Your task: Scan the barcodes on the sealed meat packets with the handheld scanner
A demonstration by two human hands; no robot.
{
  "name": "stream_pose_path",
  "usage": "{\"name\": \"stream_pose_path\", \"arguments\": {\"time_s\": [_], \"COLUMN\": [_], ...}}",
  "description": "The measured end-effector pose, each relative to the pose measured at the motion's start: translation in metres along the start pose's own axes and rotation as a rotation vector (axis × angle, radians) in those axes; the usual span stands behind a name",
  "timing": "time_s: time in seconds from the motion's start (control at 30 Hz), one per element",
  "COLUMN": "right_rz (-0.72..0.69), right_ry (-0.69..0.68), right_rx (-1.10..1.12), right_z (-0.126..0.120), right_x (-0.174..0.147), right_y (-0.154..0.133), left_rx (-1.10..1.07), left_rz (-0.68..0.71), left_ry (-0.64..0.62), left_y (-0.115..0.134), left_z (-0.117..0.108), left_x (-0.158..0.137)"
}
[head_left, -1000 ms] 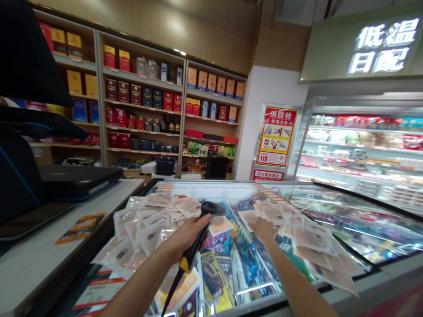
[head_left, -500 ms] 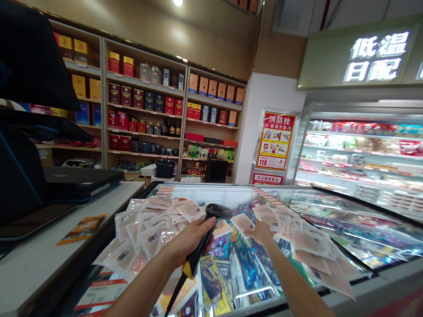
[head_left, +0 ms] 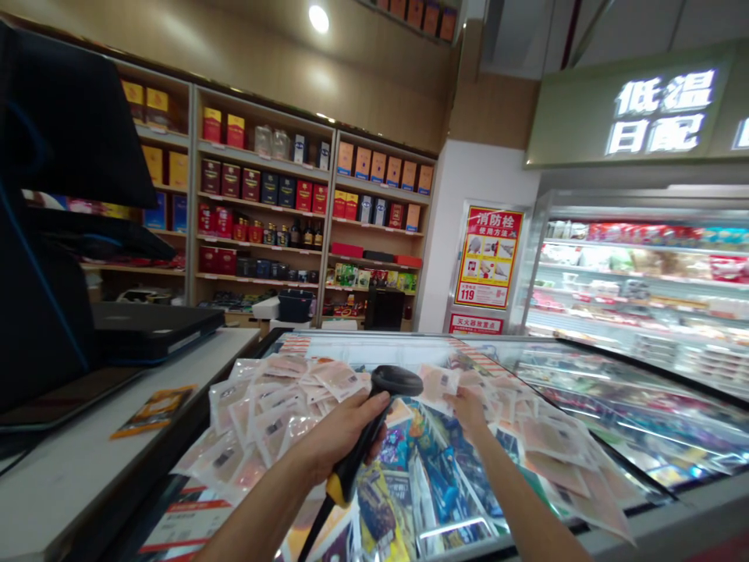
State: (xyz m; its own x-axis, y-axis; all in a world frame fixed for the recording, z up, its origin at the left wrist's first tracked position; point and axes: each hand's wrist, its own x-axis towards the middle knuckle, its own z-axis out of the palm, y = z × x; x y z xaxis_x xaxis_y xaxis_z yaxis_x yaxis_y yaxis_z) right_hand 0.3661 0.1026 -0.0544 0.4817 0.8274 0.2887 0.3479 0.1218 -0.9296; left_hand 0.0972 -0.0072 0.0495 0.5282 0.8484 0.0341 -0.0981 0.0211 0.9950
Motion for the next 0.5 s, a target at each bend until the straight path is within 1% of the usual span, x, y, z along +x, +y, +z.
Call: {"name": "stream_pose_path", "arguments": {"time_s": [0.07,0.13,0.33,0.43,0.47,0.5], "right_rz": [0.034,0.049,0.091,0.113,0.102,0.07], "right_ry": [-0.024,-0.054,-0.135,-0.169,-0.167,-0.157], "right_rx": [0.143,0.226,0.325,0.262,0.183,0.047], "right_z": [0.005,0.011,0.026,0.034,0.038,0.042], "right_x": [-0.002,-0.005,-0.015,-0.02,-0.021,-0.022], "right_y": [-0.006,-0.012,-0.016,-0.016,-0.017,-0.019], "left_rx": [0.008,0.02,0.023,0.01,0.0,-0.008], "left_rz": [0.003,0.012,0.023,0.012,0.01,0.007], "left_ry": [-0.004,-0.002,0.001,0.017,0.029,0.043], "left_y": [0.002,0.004,0.005,0.004,0.003,0.002], "left_z": [0.002,0.003,0.001,-0.002,-0.003,-0.004], "left_x": [-0.001,-0.001,0.0,0.002,0.002,0.003]}}
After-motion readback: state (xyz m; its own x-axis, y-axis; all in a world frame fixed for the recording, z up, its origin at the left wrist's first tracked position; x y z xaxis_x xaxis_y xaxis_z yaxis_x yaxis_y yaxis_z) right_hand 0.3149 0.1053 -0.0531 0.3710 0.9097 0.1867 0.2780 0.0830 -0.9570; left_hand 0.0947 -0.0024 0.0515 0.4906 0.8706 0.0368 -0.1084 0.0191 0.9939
